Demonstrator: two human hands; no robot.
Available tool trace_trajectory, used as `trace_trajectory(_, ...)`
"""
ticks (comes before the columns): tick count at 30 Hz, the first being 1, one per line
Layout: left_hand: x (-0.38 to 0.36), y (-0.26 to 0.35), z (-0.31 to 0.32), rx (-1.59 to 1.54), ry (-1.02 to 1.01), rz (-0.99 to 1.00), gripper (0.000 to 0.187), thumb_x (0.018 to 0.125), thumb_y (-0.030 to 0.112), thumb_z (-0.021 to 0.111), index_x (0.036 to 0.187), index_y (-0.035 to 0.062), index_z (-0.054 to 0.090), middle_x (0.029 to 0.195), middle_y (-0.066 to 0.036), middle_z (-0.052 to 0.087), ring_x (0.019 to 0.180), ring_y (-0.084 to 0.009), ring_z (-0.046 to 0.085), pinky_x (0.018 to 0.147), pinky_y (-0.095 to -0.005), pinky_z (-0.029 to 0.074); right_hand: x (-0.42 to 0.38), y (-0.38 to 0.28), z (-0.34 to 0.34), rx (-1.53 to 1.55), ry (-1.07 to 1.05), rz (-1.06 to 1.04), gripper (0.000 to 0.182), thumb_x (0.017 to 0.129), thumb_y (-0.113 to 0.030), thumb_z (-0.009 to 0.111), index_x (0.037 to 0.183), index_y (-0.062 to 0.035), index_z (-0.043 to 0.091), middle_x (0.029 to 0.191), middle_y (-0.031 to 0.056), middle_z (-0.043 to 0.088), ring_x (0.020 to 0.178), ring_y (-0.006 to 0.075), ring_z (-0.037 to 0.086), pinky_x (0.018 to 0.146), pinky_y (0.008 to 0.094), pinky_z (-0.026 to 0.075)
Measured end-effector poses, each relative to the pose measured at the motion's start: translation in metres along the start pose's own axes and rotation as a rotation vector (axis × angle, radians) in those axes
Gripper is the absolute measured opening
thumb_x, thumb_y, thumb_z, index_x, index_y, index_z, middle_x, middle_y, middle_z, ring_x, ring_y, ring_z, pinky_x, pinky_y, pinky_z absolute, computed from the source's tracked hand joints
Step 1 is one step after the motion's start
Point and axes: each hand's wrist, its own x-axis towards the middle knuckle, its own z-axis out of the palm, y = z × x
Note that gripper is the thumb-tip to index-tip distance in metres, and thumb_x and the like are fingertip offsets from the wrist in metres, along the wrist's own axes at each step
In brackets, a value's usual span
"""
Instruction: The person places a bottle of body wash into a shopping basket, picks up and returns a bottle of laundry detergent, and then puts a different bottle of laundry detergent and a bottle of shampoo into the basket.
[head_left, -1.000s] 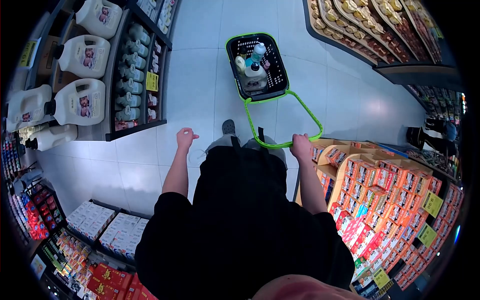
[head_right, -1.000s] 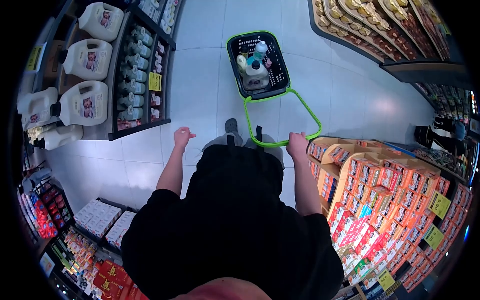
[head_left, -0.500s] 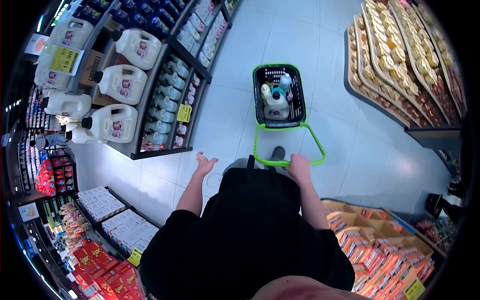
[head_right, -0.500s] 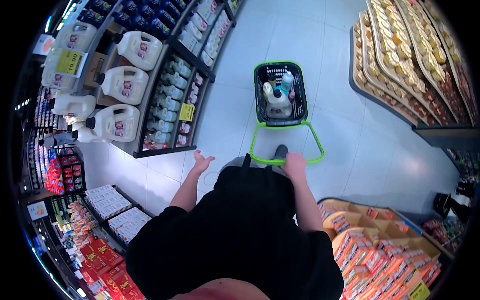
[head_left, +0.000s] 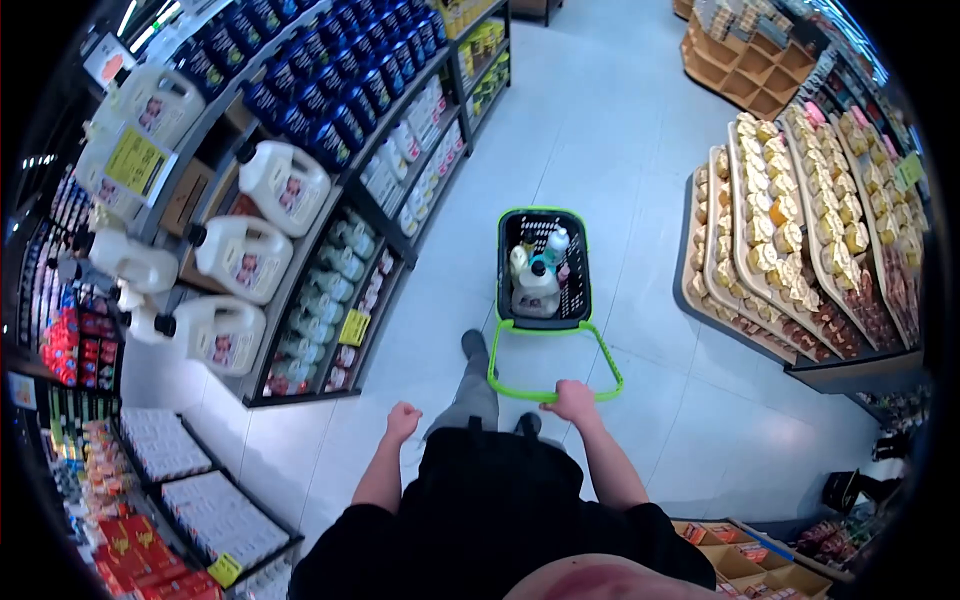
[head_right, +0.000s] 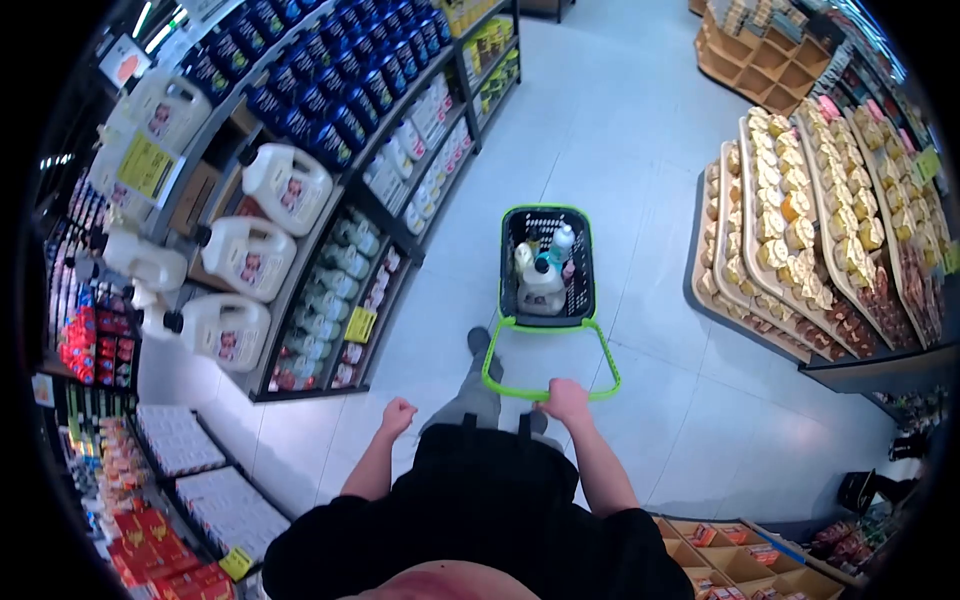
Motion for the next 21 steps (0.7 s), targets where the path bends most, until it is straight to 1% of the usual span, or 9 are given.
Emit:
trace_trajectory(2,0.022,0.025,-0.007,-0.205,-0.036,-0.078,0.022,0.078,0.022,0.072,0.086,0.0035,0.064,0.081,-0.013,0.068,0.069,-0.0246,0.068,0.067,-0.0367,0.055,0.025,-0.006,-0.018,-0.010,-0.044,0.020,0.057,0.063,-0.059,0.081,0.086,-0.0086,0.070,0.089,0.0145,0.070,0.087,0.0333,0.069,0.075,0.0473,0.055)
trace_trajectory(5,0.079,0.038,-0.010,-0.267,0.018,-0.183,0.019,0.078,0.018,0.070,0.089,0.0037,0.066,0.080,-0.012,0.068,0.064,-0.0202,0.068,0.062,-0.0345,0.055,0.068,-0.005,-0.039,-0.016,-0.131,0.061,0.059,0.062,-0.061,0.081,0.089,-0.0094,0.071,0.091,0.0129,0.071,0.087,0.0323,0.069,0.076,0.0461,0.055)
trace_trajectory(8,0.132,0.067,-0.016,-0.289,0.047,-0.157,0.021,0.079,0.017,0.070,0.093,0.0026,0.066,0.081,-0.011,0.068,0.066,-0.0210,0.068,0.063,-0.0347,0.055,0.107,-0.006,-0.063,-0.045,-0.144,0.073,0.061,0.061,-0.062,0.081,0.091,-0.0094,0.072,0.093,0.0124,0.071,0.088,0.0322,0.068,0.077,0.0452,0.055)
trace_trajectory(11,0.178,0.118,-0.040,-0.456,0.004,-0.108,0.020,0.079,0.015,0.069,0.094,0.0016,0.065,0.082,-0.011,0.068,0.066,-0.0207,0.067,0.063,-0.0346,0.055,0.148,-0.010,-0.088,-0.057,-0.171,0.079,0.060,0.061,-0.060,0.082,0.093,-0.0095,0.072,0.093,0.0128,0.071,0.090,0.0324,0.068,0.078,0.0445,0.055)
trace_trajectory(14,0.228,0.150,-0.059,-0.462,0.047,0.005,0.018,0.080,0.014,0.068,0.093,0.0015,0.064,0.082,-0.010,0.067,0.068,-0.0197,0.067,0.065,-0.0329,0.055,0.180,-0.019,-0.117,-0.068,-0.179,0.110,0.057,0.063,-0.056,0.083,0.095,-0.0099,0.072,0.097,0.0134,0.071,0.093,0.0327,0.068,0.081,0.0451,0.055)
trace_trajectory(17,0.280,0.167,-0.070,-0.408,0.074,0.126,0.021,0.080,0.013,0.068,0.097,0.0016,0.062,0.081,-0.010,0.067,0.068,-0.0180,0.065,0.066,-0.0309,0.053,0.210,-0.027,-0.137,-0.044,-0.156,0.163,0.054,0.064,-0.052,0.083,0.097,-0.0103,0.071,0.099,0.0140,0.071,0.095,0.0333,0.068,0.083,0.0458,0.055)
trace_trajectory(21,0.305,0.229,-0.100,-0.495,0.099,0.162,0.026,0.082,0.010,0.067,0.104,0.0019,0.058,0.079,-0.009,0.066,0.068,-0.0164,0.064,0.065,-0.0297,0.051,0.252,-0.028,-0.158,-0.041,-0.169,0.175,0.054,0.065,-0.052,0.082,0.098,-0.0100,0.071,0.100,0.0142,0.071,0.095,0.0334,0.068,0.083,0.0452,0.055)
